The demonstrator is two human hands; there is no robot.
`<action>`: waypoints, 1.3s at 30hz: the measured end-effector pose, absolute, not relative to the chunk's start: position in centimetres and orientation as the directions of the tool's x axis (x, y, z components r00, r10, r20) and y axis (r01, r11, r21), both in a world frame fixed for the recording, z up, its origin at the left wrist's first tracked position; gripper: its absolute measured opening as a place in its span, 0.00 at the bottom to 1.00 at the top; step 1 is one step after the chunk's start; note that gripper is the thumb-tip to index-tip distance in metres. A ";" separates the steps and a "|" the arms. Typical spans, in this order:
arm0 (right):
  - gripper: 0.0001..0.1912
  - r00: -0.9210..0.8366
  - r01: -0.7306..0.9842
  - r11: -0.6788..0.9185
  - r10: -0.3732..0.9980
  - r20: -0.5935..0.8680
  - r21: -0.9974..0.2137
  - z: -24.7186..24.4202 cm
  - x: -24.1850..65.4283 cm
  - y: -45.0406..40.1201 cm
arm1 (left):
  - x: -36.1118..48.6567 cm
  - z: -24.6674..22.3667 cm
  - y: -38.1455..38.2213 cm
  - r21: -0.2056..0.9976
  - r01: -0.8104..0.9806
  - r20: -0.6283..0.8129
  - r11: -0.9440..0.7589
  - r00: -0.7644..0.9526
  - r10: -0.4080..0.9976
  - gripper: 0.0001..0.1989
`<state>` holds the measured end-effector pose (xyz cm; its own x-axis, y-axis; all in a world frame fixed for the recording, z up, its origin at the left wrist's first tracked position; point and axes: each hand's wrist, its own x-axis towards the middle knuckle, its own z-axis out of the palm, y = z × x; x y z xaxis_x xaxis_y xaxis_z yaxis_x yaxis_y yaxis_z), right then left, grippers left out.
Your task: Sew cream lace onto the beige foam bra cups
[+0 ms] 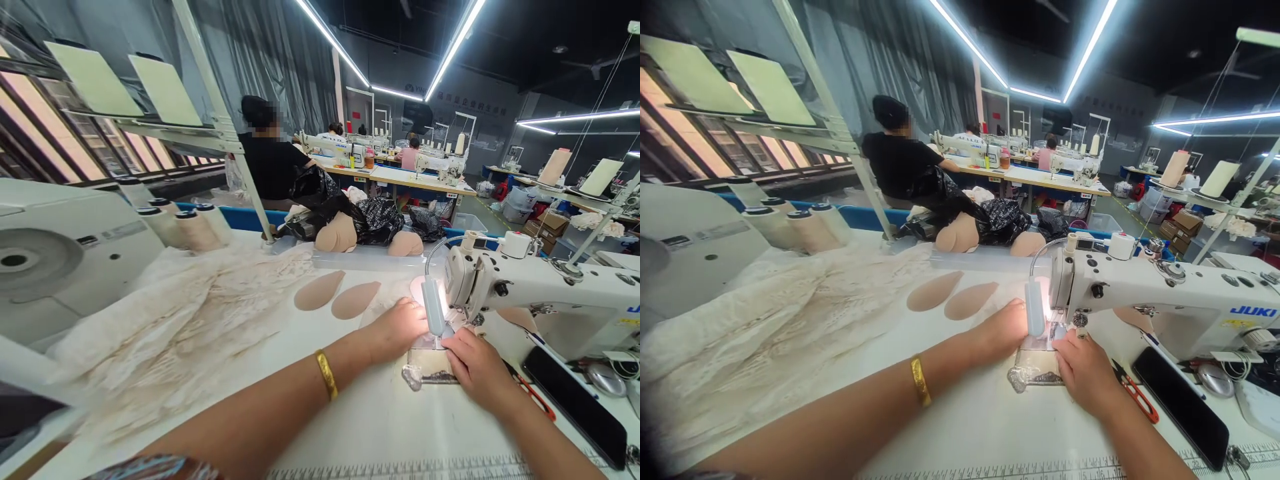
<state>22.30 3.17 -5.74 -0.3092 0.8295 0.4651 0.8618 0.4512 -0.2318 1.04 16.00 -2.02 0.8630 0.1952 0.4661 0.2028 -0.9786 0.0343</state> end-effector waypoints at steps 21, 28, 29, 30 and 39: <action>0.26 0.157 0.132 0.129 0.976 0.150 -0.983 -6.4 12.6 -5.0 | -4.1 -1.4 0.7 0.743 -0.507 -0.126 0.437 0.536 0.835 0.29; 0.37 0.212 -0.394 -0.001 0.973 -0.092 -0.919 -4.3 12.3 -5.0 | -4.2 -0.9 -0.3 0.761 -0.505 -0.082 0.406 0.546 0.834 0.28; 0.39 0.222 -0.415 0.008 0.971 -0.093 -0.910 -4.6 12.1 -5.0 | -4.1 -0.9 -0.2 0.761 -0.525 -0.084 0.382 0.504 0.860 0.27; 0.41 0.241 -0.427 0.020 0.966 -0.092 -0.904 -4.9 11.9 -5.0 | -3.9 -1.0 0.0 0.756 -0.549 -0.088 0.355 0.453 0.887 0.25; 0.46 0.375 -0.394 0.103 0.925 -0.058 -0.914 -6.4 11.7 -4.5 | -3.0 -1.3 0.8 0.673 -0.671 -0.181 0.311 0.258 0.949 0.20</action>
<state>11.70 -4.46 -6.41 0.3747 0.9254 -0.0575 -0.3936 0.1026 -0.9136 -2.95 0.82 -1.28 0.2581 0.9491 -0.1806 -0.6715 0.3106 0.6728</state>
